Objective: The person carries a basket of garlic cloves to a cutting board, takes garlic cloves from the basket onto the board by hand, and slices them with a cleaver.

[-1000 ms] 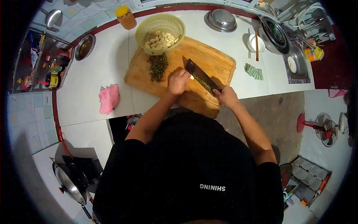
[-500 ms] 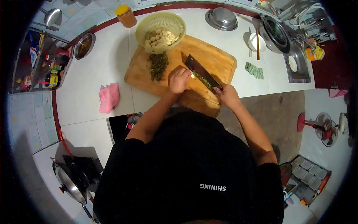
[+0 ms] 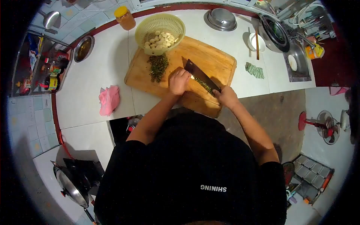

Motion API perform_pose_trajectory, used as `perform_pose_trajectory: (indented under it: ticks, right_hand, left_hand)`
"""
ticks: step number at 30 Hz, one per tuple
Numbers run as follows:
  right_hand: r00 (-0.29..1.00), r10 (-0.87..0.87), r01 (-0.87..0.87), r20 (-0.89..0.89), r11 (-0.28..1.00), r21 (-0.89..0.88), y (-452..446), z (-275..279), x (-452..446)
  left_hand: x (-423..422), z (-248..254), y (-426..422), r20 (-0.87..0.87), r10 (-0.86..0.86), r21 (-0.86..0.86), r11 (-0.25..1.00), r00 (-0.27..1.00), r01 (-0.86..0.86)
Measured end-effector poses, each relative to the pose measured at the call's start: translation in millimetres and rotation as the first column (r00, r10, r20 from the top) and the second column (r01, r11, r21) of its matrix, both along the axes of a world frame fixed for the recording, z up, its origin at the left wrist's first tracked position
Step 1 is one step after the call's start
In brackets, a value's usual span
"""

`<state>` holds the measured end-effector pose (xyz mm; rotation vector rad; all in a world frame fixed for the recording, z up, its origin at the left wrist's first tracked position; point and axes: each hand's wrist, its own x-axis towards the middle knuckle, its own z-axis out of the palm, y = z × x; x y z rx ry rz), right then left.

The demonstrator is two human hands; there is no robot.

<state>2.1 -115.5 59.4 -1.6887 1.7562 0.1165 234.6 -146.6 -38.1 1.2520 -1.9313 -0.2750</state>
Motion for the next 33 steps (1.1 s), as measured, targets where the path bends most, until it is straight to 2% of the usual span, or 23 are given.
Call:
perform_pose_trajectory:
  ticks: [4, 6, 8, 11, 13, 15, 17, 20, 22, 25, 26, 33]
  right_hand:
    - [0.999, 0.028, -0.025, 0.043, 0.997, -0.070, 4, 12, 0]
    - [0.996, -0.020, 0.023, 0.092, 0.999, -0.033, 5, 23, 0]
    - [0.989, -0.038, 0.043, 0.143, 0.998, -0.034, 6, 24, -4]
    - [0.983, -0.028, 0.037, 0.179, 0.998, -0.049, 7, 6, -9]
    - [0.989, -0.040, 0.041, 0.141, 0.999, -0.002, 4, -8, -8]
    - [0.981, -0.006, 0.026, 0.192, 0.994, -0.102, 7, -14, -6]
    - [0.977, -0.028, 0.047, 0.211, 0.995, -0.086, 9, -12, -7]
    - [0.954, -0.166, 0.150, 0.249, 0.985, 0.083, 5, 4, -6]
    - [0.897, -0.288, 0.241, 0.335, 0.955, 0.175, 5, 5, -9]
    - [0.846, -0.351, 0.322, 0.401, 0.936, 0.138, 7, 15, -10]
    - [0.789, -0.424, 0.373, 0.444, 0.905, 0.202, 8, 20, -9]
    - [0.673, -0.480, 0.366, 0.563, 0.877, 0.311, 12, 11, -5]
  left_hand:
    - [2, 5, 1, 0.029, 0.004, 0.044, 0.999, 1.000, -0.006]
    - [2, 3, -1, 0.000, 0.000, 0.007, 1.000, 1.000, 0.000]
    - [4, 5, 1, 0.024, -0.006, 0.066, 0.998, 1.000, 0.004]
    - [1, 5, 3, 0.029, 0.015, 0.090, 0.996, 0.999, -0.017]
    - [0, 2, 2, 0.030, 0.033, 0.071, 0.997, 0.999, -0.035]
    - [0, 0, 1, 0.030, 0.041, 0.039, 0.998, 0.999, -0.042]
    - [0, -4, -1, 0.043, 0.014, 0.090, 0.996, 0.999, -0.018]
    - [1, 1, -2, 0.037, -0.028, 0.076, 0.997, 0.999, 0.025]
    - [4, 2, -3, 0.039, -0.033, 0.045, 0.998, 0.999, 0.032]
    - [4, -2, -1, 0.050, -0.025, 0.028, 0.999, 0.998, 0.023]
    - [4, -3, 0, 0.047, -0.024, 0.028, 0.999, 0.999, 0.022]
    - [8, -5, 3, 0.059, -0.028, 0.107, 0.994, 0.998, 0.022]
